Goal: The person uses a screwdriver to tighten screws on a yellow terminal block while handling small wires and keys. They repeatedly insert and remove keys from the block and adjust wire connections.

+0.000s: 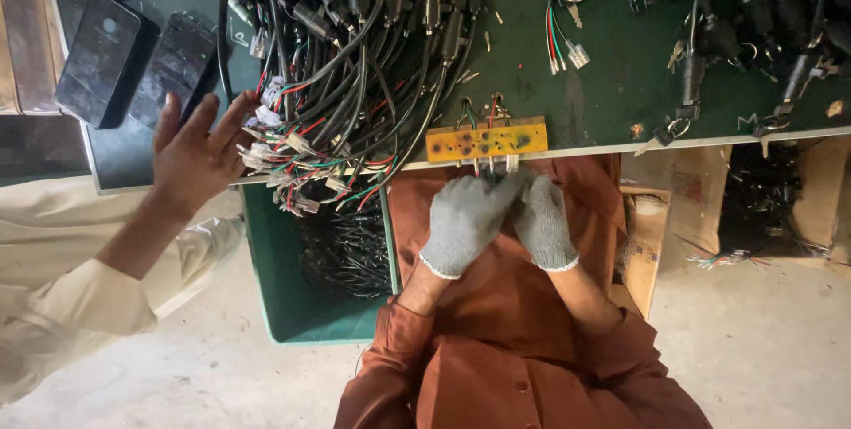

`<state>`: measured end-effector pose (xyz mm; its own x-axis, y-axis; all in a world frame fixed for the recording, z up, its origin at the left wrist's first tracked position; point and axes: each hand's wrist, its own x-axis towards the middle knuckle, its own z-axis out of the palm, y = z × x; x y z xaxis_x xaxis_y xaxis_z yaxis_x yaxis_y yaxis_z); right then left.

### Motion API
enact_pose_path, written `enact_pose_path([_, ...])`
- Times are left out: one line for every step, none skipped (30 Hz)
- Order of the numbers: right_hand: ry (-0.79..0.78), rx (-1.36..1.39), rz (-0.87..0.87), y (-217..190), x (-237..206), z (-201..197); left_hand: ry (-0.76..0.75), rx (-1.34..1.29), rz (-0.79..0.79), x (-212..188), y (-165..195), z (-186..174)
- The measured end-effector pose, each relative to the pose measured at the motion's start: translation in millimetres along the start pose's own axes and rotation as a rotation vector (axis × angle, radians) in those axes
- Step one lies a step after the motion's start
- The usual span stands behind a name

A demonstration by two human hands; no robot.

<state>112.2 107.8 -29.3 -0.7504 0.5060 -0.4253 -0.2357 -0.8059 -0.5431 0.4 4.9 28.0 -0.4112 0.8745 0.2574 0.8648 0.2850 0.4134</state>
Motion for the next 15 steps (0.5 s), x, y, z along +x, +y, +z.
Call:
enact_pose_path([0.029,-0.053,0.002,2.3,0.6,-1.7,-0.003,-0.068,-0.059,-3.8,-1.9,4.4])
enact_pose_path([0.059,-0.108,0.009,4.9,1.1,-2.3,-0.008,-0.137,-0.122,-8.9,-2.7,10.0])
enact_pose_path([0.088,-0.16,0.015,6.8,2.0,-1.7,-0.011,-0.204,-0.183,-14.4,-3.7,16.3])
enact_pose_path([0.082,-0.388,-0.036,8.2,3.0,0.0,0.158,-0.529,-0.476,-19.3,-4.6,23.6])
enact_pose_path([0.079,-0.617,-0.088,8.3,3.6,2.7,0.33,-0.855,-0.768,-24.0,-4.6,31.1])
enact_pose_path([0.079,-0.846,-0.141,7.1,4.1,5.9,0.503,-1.181,-1.061,-28.3,-4.6,38.0])
enact_pose_path([0.089,-0.853,-0.158,5.3,4.0,10.0,0.452,-1.244,-1.019,-32.5,-5.0,43.3])
enact_pose_path([0.095,-0.862,-0.174,2.4,3.8,13.9,0.405,-1.305,-0.977,-35.3,-5.9,47.6])
enact_pose_path([0.099,-0.871,-0.19,-0.2,3.2,18.3,0.361,-1.363,-0.934,-37.2,-7.7,49.8])
enact_pose_path([0.098,-0.904,-0.221,-3.0,2.3,22.2,0.365,-1.248,-0.86,-37.7,-9.9,50.6])
enact_pose_path([0.096,-0.938,-0.254,-5.0,1.3,26.1,0.369,-1.135,-0.786,-37.2,-13.2,49.3])
enact_pose_path([0.09,-0.973,-0.293,-6.3,0.6,29.5,0.376,-1.021,-0.708,-35.2,-17.1,46.8])
enact_pose_path([0.101,-0.917,-0.273,-6.3,0.4,32.6,0.349,-0.899,-0.658,-33.1,-21.3,42.4])
enact_pose_path([0.119,-0.859,-0.249,-5.3,0.1,35.2,0.314,-0.779,-0.61,-31.1,-25.3,36.7])
enact_pose_path([0.14,-0.8,-0.228,-3.7,0.2,37.3,0.277,-0.66,-0.559,-28.9,-28.6,30.7])
